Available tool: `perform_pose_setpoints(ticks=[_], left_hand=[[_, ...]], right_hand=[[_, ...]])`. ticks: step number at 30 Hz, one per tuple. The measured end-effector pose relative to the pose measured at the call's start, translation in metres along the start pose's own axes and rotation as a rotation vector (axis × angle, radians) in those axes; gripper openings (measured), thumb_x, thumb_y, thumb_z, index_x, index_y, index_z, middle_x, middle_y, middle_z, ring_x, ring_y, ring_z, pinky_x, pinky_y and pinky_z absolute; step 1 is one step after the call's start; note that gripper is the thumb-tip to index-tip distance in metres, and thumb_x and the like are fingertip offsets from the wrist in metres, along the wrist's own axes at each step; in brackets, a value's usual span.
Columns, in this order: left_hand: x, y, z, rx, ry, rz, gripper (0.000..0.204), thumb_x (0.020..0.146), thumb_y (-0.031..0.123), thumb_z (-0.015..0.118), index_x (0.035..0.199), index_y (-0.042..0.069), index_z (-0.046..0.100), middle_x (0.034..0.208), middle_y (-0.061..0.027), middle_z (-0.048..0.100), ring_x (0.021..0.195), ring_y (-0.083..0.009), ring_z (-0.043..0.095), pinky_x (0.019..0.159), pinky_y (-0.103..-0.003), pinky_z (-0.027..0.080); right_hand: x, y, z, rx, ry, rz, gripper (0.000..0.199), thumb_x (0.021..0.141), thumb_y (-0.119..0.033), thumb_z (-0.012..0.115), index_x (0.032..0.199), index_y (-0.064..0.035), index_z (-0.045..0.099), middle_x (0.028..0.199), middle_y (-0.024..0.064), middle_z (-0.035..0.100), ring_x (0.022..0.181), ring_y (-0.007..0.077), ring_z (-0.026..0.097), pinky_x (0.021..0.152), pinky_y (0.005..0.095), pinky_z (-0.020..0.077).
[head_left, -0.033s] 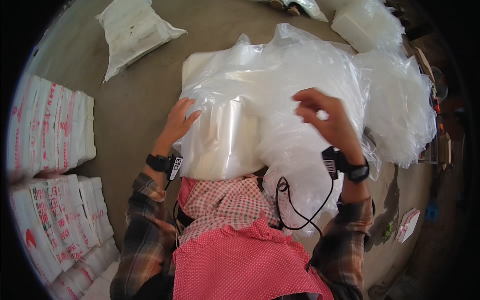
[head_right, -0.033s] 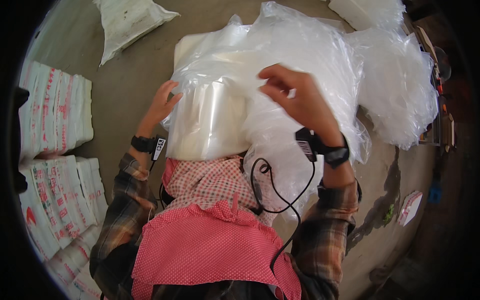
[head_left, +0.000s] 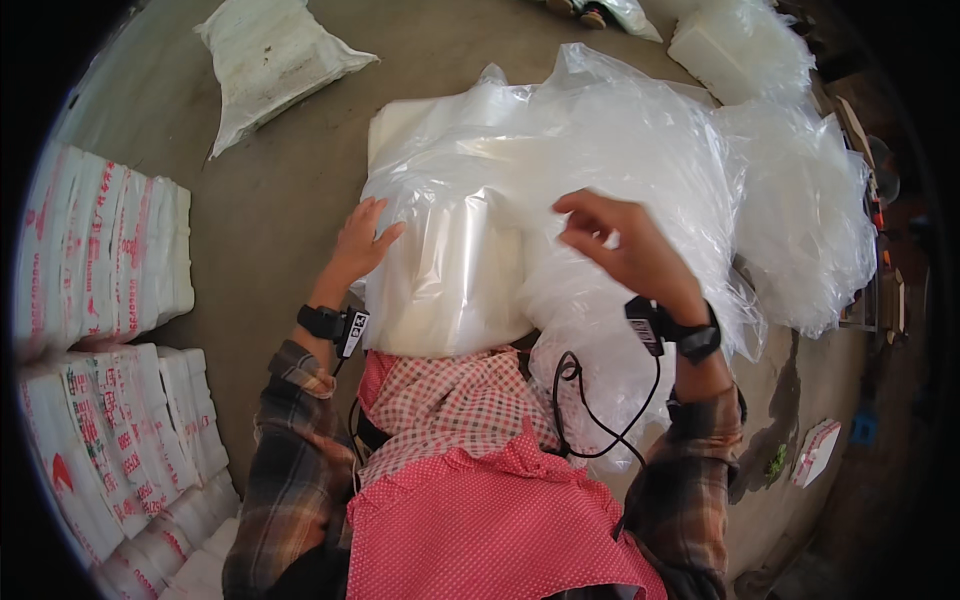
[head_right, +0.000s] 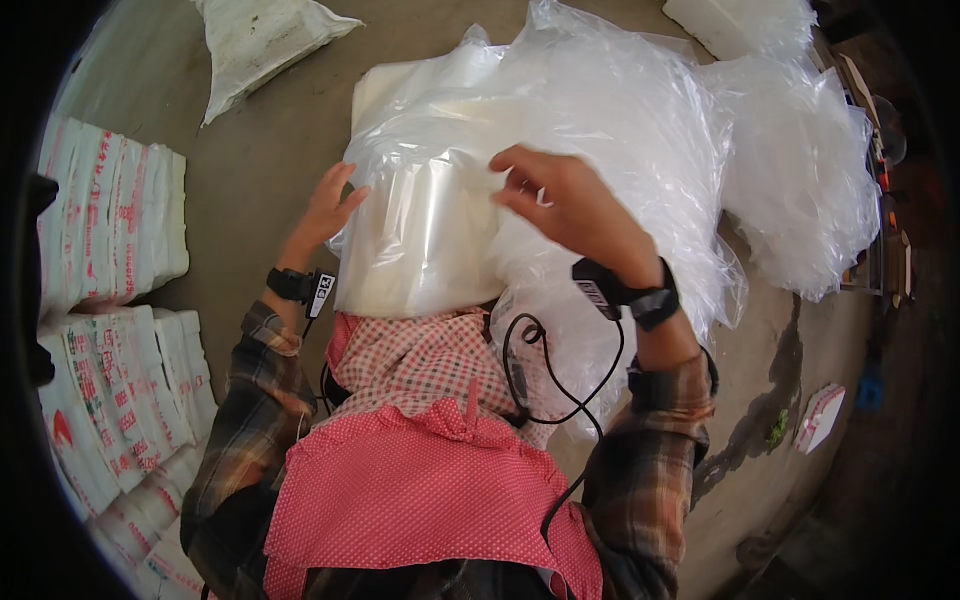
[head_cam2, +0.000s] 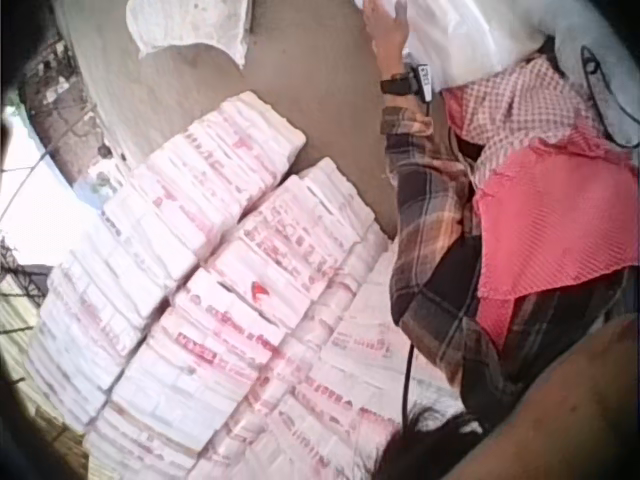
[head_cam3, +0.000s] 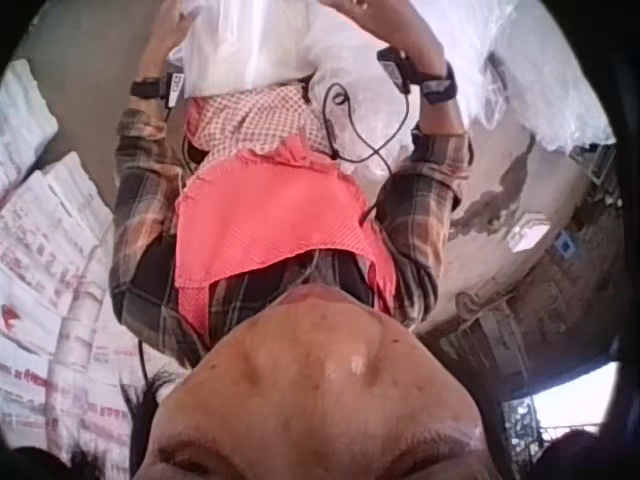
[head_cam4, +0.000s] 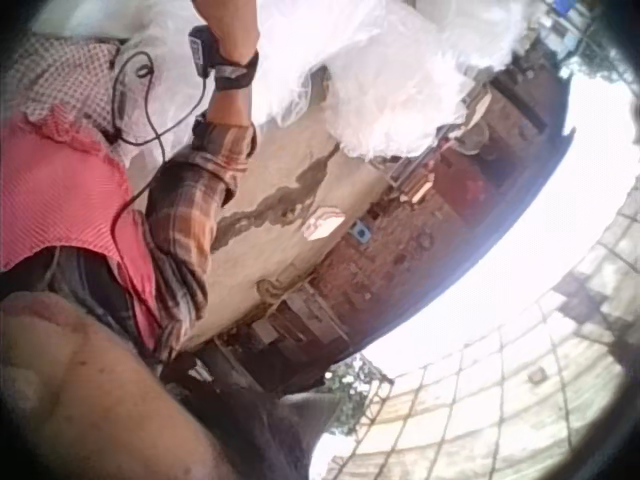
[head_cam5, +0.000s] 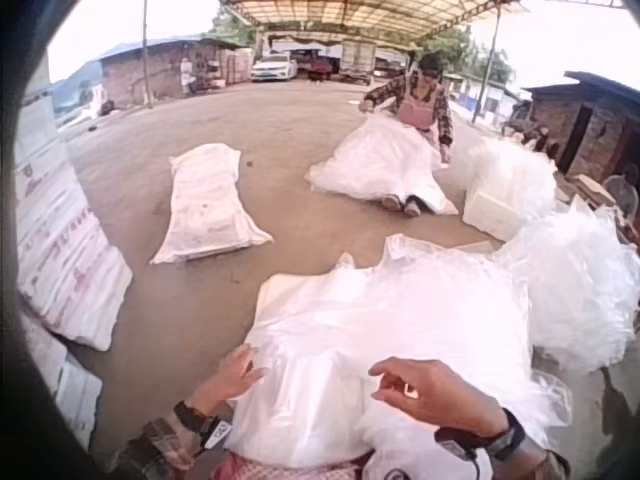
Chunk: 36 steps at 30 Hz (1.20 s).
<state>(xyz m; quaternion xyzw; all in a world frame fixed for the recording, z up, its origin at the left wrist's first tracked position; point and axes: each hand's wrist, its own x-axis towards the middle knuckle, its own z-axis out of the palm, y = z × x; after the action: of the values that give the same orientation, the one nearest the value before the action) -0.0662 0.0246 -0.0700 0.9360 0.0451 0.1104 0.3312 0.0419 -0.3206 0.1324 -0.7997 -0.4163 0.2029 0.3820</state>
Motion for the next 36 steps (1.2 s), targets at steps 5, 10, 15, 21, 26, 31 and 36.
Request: perform_pose_setpoints(ticks=[5, 10, 15, 21, 26, 31, 36], left_hand=[[-0.026, -0.030, 0.033, -0.327, -0.248, -0.421, 0.033, 0.087, 0.029, 0.060, 0.095, -0.003, 0.064, 0.096, -0.0187, 0.062, 0.084, -0.0304, 0.060, 0.076, -0.036, 0.046], [-0.020, -0.006, 0.025, -0.344, 0.140, -0.259, 0.014, 0.077, 0.012, 0.065, 0.073, -0.001, 0.063, 0.072, -0.0114, 0.063, 0.063, -0.0221, 0.061, 0.063, -0.031, 0.048], [0.011, 0.059, 0.006, -0.196, 0.289, 0.056, 0.006, 0.076, 0.005, 0.063, 0.077, 0.003, 0.058, 0.077, -0.0090, 0.060, 0.065, -0.0257, 0.058, 0.061, -0.033, 0.046], [-0.019, 0.175, 0.063, -0.306, -0.265, 0.345, 0.012, 0.080, 0.014, 0.060, 0.077, 0.004, 0.055, 0.078, -0.0107, 0.055, 0.074, -0.0310, 0.057, 0.066, -0.039, 0.046], [-0.047, 0.159, 0.047, -0.569, -0.421, 0.472, 0.013, 0.079, 0.014, 0.063, 0.085, 0.003, 0.061, 0.089, -0.0114, 0.061, 0.085, -0.0313, 0.059, 0.075, -0.039, 0.047], [-0.039, 0.106, -0.007, -0.723, -0.227, -0.090, 0.018, 0.088, 0.013, 0.059, 0.102, 0.004, 0.062, 0.101, -0.0051, 0.060, 0.085, -0.0142, 0.058, 0.071, -0.027, 0.047], [-0.015, 0.091, -0.022, -0.355, -0.157, -0.209, 0.029, 0.090, 0.021, 0.060, 0.110, 0.001, 0.061, 0.099, -0.0066, 0.061, 0.080, -0.0134, 0.057, 0.066, -0.026, 0.047]], right_hand=[[0.025, 0.083, 0.061, -0.195, -0.201, 0.343, 0.030, 0.083, -0.019, 0.065, 0.106, -0.0003, 0.058, 0.085, 0.0133, 0.066, 0.077, 0.0261, 0.063, 0.070, 0.0349, 0.0490], [0.013, 0.099, 0.058, -0.137, -0.070, 0.396, 0.031, 0.084, -0.020, 0.063, 0.105, 0.0018, 0.059, 0.084, 0.0157, 0.066, 0.075, 0.0270, 0.063, 0.070, 0.0348, 0.0495], [0.031, 0.054, 0.055, 0.035, 0.013, 0.374, 0.026, 0.088, -0.023, 0.061, 0.096, 0.0015, 0.061, 0.079, 0.0142, 0.066, 0.070, 0.0260, 0.063, 0.064, 0.0345, 0.0498], [0.064, 0.070, 0.095, -0.427, -0.228, 0.589, 0.041, 0.089, -0.039, 0.055, 0.075, -0.0018, 0.065, 0.069, 0.0133, 0.066, 0.066, 0.0251, 0.065, 0.065, 0.0388, 0.0499], [0.035, 0.111, 0.106, 0.080, -0.100, 0.656, 0.033, 0.088, -0.027, 0.054, 0.070, -0.0004, 0.061, 0.057, 0.0098, 0.062, 0.052, 0.0177, 0.062, 0.053, 0.0315, 0.0488], [0.020, 0.109, 0.089, 0.304, 0.081, 0.515, 0.019, 0.092, -0.020, 0.055, 0.090, -0.0010, 0.059, 0.069, 0.0018, 0.060, 0.057, 0.0083, 0.056, 0.053, 0.0223, 0.0447], [0.021, 0.077, 0.089, 0.429, 0.069, 0.453, 0.019, 0.092, -0.019, 0.056, 0.094, -0.0006, 0.059, 0.077, 0.0026, 0.061, 0.064, 0.0075, 0.055, 0.058, 0.0208, 0.0449]])
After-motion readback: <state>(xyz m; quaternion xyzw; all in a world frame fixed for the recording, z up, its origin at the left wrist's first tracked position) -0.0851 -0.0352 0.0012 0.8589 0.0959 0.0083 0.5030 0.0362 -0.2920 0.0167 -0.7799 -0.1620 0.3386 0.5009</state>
